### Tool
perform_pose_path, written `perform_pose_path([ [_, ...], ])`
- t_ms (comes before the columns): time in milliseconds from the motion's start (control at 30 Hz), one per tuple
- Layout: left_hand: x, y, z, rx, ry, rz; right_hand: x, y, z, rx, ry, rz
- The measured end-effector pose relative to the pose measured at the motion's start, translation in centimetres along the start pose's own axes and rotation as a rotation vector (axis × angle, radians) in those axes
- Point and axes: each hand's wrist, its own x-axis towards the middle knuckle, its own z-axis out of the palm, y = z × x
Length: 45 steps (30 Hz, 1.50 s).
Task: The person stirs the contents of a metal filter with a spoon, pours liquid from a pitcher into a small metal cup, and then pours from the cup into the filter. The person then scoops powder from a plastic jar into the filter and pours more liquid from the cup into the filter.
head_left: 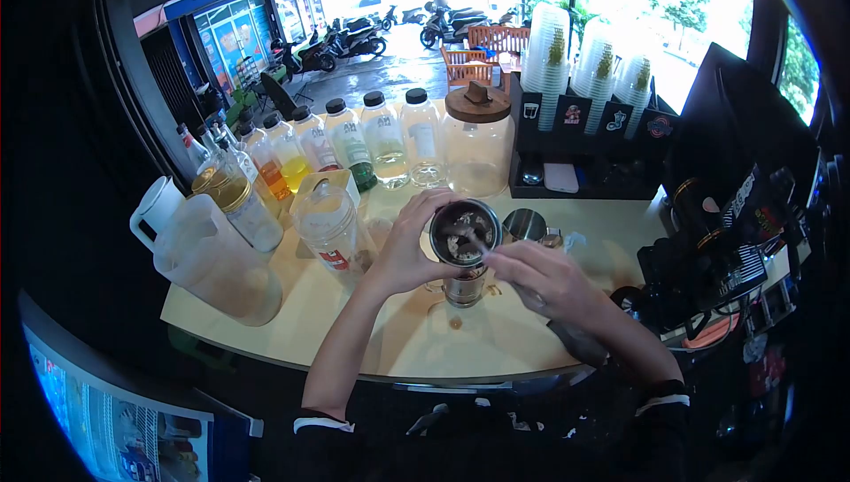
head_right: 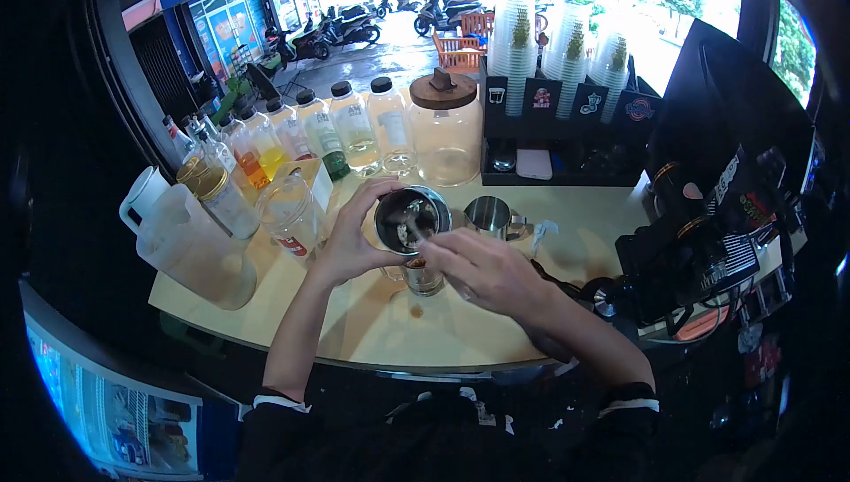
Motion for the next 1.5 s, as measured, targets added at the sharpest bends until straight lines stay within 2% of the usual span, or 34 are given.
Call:
perform_pose_path([
  [100,0.1,0.0,-0.1,-0.009,-0.013,0.051,-0.1,0.6,0.2,-0.022,0.041,0.045],
  [167,0.2,0.2,-0.3,0.007,-0.032,0.059,-0.4,0.3,0.2,0.083,0.029,0.069],
  [267,0.3,0.5,-0.5,0.003,-0.056,0.087,-0.3,0.2,-0.2,0.128,-0.059,0.048],
  [367,0.5,0.9,-0.5,-0.01,-0.074,0.091,-0.4,0.6,-0.1,0.056,0.039,0.073],
  [433,0.6,1.1,-0.7,-0.01,-0.079,0.089,-0.4,0.2,-0.4,0.158,-0.024,0.084],
  [667,0.8,1.6,-0.9,-0.023,-0.108,0.095,0.0,0.4,-1.0,0.228,0.011,0.129],
  [733,0.8,1.4,-0.9,-0.028,-0.113,0.107,0.3,0.1,-1.5,0.322,-0.058,0.131],
  [867,0.7,1.5,-0.8,-0.037,-0.131,0.132,0.5,0.2,-1.7,0.389,-0.016,0.159],
  [933,0.8,1.7,-1.1,-0.041,-0.133,0.113,0.9,0.3,-2.1,0.482,-0.025,0.261],
  [1033,0.7,1.8,-1.3,-0.026,-0.139,0.103,0.5,1.0,-2.2,0.587,-0.106,0.277],
  [1233,0.7,1.9,-1.2,-0.024,-0.169,0.1,0.7,1.5,-2.0,0.865,-0.046,0.514],
  [1333,0.7,1.7,-1.2,-0.015,-0.172,0.094,0.1,2.3,-1.9,0.947,-0.084,0.55],
  [1467,0.6,2.0,-1.2,-0.007,-0.167,0.085,-0.2,2.3,-1.8,0.989,-0.019,0.593],
  [1500,0.6,1.9,-1.1,-0.006,-0.167,0.085,-0.1,2.1,-1.9,0.844,-0.044,0.533],
])
